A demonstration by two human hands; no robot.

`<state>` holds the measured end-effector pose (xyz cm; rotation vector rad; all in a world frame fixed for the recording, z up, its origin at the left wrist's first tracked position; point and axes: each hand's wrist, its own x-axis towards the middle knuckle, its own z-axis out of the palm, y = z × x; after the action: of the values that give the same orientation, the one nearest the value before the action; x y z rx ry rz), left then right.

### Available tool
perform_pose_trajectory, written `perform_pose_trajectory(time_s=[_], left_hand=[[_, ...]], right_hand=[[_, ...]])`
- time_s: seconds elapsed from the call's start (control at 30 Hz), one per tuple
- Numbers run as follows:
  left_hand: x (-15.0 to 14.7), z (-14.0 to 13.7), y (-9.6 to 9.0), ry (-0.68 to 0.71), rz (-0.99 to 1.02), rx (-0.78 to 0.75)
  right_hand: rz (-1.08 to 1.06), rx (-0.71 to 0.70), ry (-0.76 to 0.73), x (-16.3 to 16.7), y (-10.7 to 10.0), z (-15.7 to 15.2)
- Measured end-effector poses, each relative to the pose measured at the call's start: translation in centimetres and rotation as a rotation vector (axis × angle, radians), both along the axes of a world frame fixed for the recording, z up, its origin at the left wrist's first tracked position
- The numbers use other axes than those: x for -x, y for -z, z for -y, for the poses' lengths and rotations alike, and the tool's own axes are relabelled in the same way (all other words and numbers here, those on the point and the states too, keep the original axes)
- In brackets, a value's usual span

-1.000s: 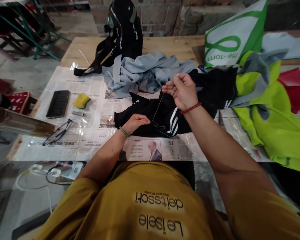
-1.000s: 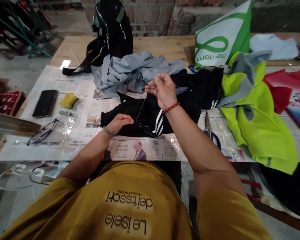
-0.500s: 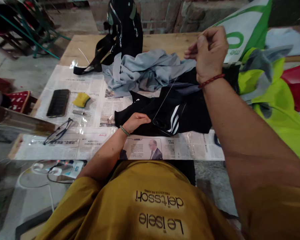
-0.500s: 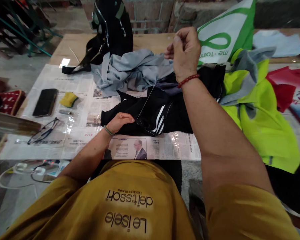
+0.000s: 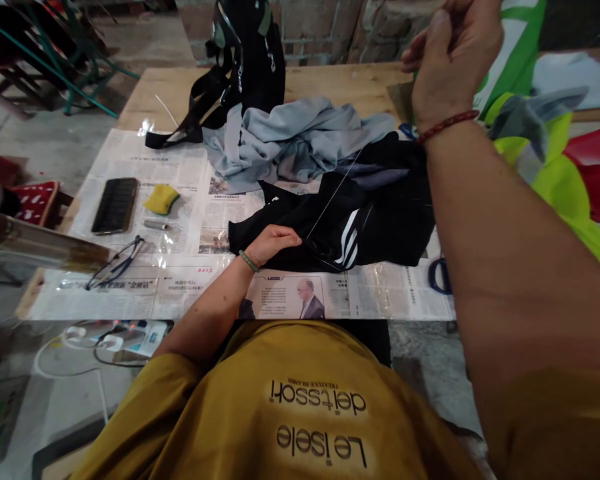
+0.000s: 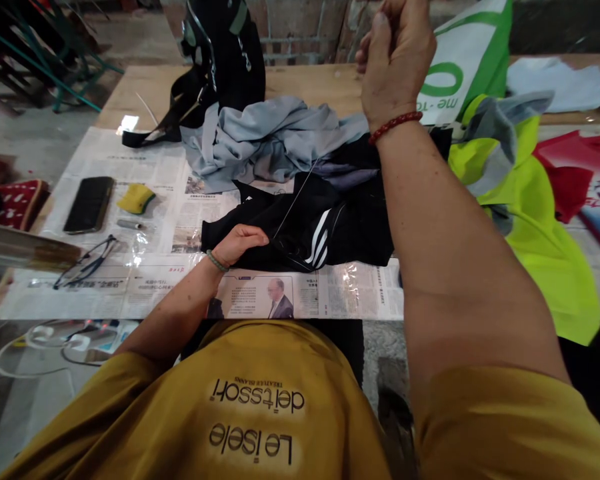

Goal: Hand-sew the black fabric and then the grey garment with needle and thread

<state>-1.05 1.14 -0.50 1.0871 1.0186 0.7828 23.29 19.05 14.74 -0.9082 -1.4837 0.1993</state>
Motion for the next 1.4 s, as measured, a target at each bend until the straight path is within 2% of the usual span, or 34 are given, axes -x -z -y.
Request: perform_pose_trajectory(time_s=[0.1, 0.2, 0.3, 0.4, 0.47, 0.57, 0.77, 0.97, 1.07, 1.23, 1.4], left_hand=[[0.0, 0.0, 0.0, 0.004, -0.002, -0.014], [0.0, 0.0, -0.1, -0.003, -0.001, -0.013], [0.0, 0.0, -0.1, -0.013, -0.009, -0.036], [0.1, 0.0, -0.2, -0.045, -0.061, -0.111], [0.1, -0.1, -0.2, -0.064, -0.099, -0.171], [0.2, -0.1, -0.3, -0.026, -0.160, -0.236], [0.6, 0.2, -0.3, 0.181, -0.303, -0.371], [0.7, 0.4, -0.3, 0.160, -0.400, -0.602], [0.7, 0.4, -0.5, 0.162, -0.406, -0.666], [0.6, 0.5, -0.7, 0.184, -0.393, -0.670], [0.5, 0.6, -0.9, 0.172, -0.366, -0.633]], right_hand=[[-0.012, 0.023, -0.001, 0.5, 0.0, 0.0], [-0.046, 0.128, -0.095, 2.4, 1.7, 2.6], [-0.018, 0.365, -0.235, 5.2, 5.7, 8.5], [0.013, 0.499, -0.243, 7.3, 10.6, 15.2], [0.084, 0.501, -0.197, 7.7, 13.3, 18.4], [0.156, 0.477, -0.126, 6.9, 15.6, 20.0], [0.115, 0.524, -0.065, 3.4, 16.7, 18.3], [0.067, 0.514, -0.030, 2.6, 18.2, 19.1], [0.215, 0.479, -0.096, 2.4, 16.9, 19.2], [0.543, 0.363, -0.201, 2.8, 14.0, 18.7], [0.773, 0.366, -0.265, 3.6, 14.3, 18.1]])
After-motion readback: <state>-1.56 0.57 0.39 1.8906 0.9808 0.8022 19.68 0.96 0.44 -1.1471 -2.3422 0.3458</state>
